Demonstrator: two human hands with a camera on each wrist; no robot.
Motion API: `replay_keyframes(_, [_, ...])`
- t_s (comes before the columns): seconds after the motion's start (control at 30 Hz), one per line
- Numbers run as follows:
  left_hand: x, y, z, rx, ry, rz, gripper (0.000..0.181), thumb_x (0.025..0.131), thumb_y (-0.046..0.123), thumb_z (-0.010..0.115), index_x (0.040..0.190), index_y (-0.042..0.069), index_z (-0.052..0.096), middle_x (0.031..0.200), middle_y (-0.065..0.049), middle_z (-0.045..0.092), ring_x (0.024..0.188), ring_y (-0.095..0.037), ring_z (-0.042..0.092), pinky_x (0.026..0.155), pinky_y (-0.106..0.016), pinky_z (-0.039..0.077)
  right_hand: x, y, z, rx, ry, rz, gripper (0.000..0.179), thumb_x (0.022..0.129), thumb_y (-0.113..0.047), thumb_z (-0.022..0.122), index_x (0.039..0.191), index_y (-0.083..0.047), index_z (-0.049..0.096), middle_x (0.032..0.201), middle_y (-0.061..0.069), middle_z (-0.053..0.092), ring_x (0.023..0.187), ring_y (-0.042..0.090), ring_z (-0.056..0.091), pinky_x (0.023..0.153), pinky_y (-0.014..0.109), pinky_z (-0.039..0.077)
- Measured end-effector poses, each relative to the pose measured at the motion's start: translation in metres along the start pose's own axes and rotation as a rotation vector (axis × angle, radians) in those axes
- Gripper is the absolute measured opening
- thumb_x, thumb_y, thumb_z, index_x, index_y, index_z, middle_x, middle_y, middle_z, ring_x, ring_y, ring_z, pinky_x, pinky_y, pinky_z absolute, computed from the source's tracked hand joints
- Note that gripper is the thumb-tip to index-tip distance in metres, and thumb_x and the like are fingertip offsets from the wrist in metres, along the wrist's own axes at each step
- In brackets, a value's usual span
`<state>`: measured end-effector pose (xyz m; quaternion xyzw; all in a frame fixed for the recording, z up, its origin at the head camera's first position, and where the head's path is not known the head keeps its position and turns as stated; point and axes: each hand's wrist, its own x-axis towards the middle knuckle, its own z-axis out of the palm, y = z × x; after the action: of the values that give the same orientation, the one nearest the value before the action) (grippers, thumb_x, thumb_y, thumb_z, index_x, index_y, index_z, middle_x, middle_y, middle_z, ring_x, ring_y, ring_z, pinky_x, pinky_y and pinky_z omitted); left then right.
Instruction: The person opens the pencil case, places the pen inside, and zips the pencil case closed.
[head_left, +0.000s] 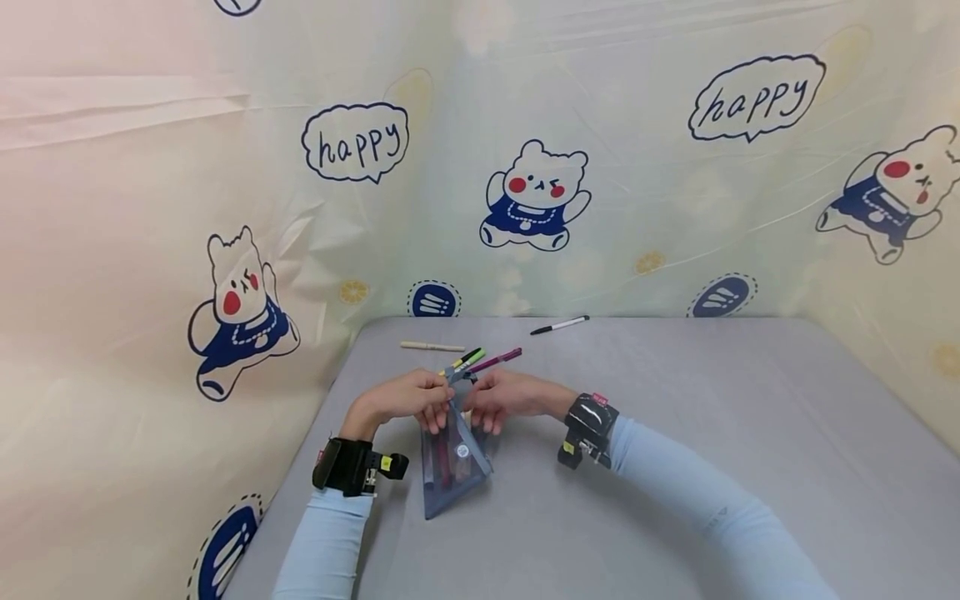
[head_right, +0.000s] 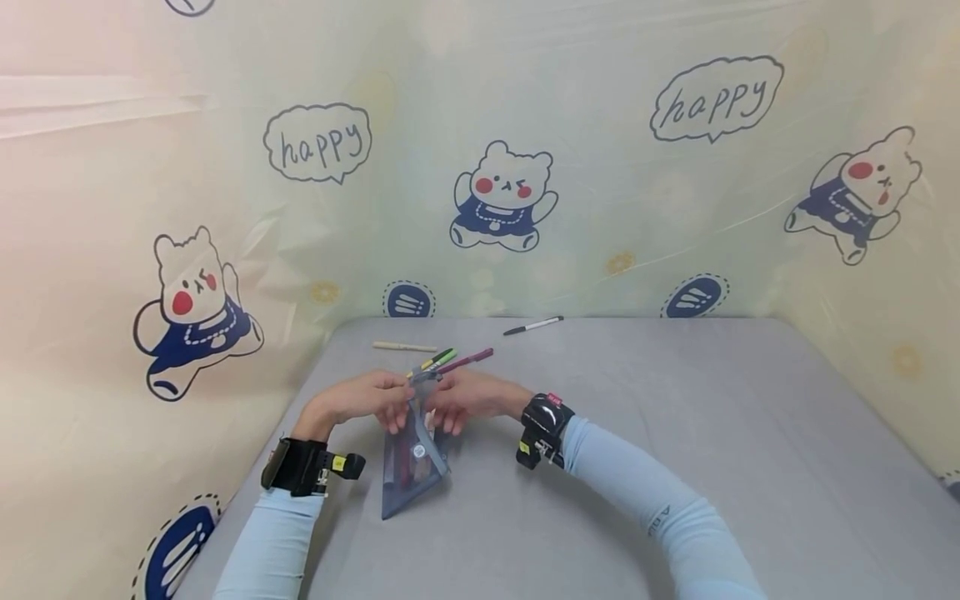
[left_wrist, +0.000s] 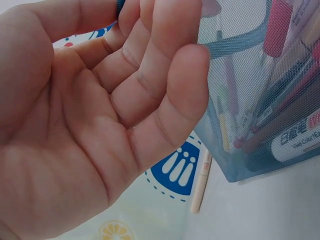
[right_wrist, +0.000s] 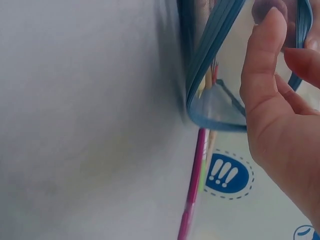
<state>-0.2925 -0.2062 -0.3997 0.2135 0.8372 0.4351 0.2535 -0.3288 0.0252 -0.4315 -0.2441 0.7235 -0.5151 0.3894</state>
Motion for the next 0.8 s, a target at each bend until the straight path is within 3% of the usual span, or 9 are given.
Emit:
replay_keyframes(0.27, [-0.002, 0.003, -0.001, 0.002, -0.002, 0.001, 0.031, 0.104, 0.02, 0.044, 0.088, 0.001, 0.061, 0.072, -0.003, 0.069, 0.06, -0.015, 0.066, 0.067, -0.05, 0.058, -0.003, 0.005, -0.007, -0.037, 0.058, -0.013, 0.032, 0.1, -0.018, 0.053, 0.118, 0.005, 0.065, 0.085, 0.008, 0.07, 0.06, 0.012, 0.062, 0.056, 0.026, 0.056])
replay_keyframes(0.57, [-0.001, 0.0, -0.001, -0.004, 0.0, 0.009, 0.03, 0.104, 0.019, 0.044, 0.087, 0.0, 0.061, 0.072, -0.004, 0.069, 0.06, -0.014, 0.066, 0.066, -0.05, 0.058, 0.0, 0.01, -0.022, -0.201, 0.284, -0.064, 0.026, 0.097, -0.02, 0.057, 0.106, 0.002, 0.068, 0.077, 0.004, 0.067, 0.059, 0.014, 0.06, 0.054, 0.027, 0.053])
replay_keyframes(0.8, [-0.001, -0.001, -0.001, 0.0, 0.002, 0.013, 0.031, 0.104, 0.019, 0.044, 0.087, 0.0, 0.061, 0.072, -0.004, 0.069, 0.06, -0.014, 0.066, 0.062, -0.041, 0.059, -0.003, 0.012, -0.034, -0.325, 0.364, -0.059, 0.026, 0.098, -0.02, 0.057, 0.105, 0.002, 0.067, 0.078, 0.006, 0.066, 0.063, 0.019, 0.061, 0.058, 0.027, 0.053])
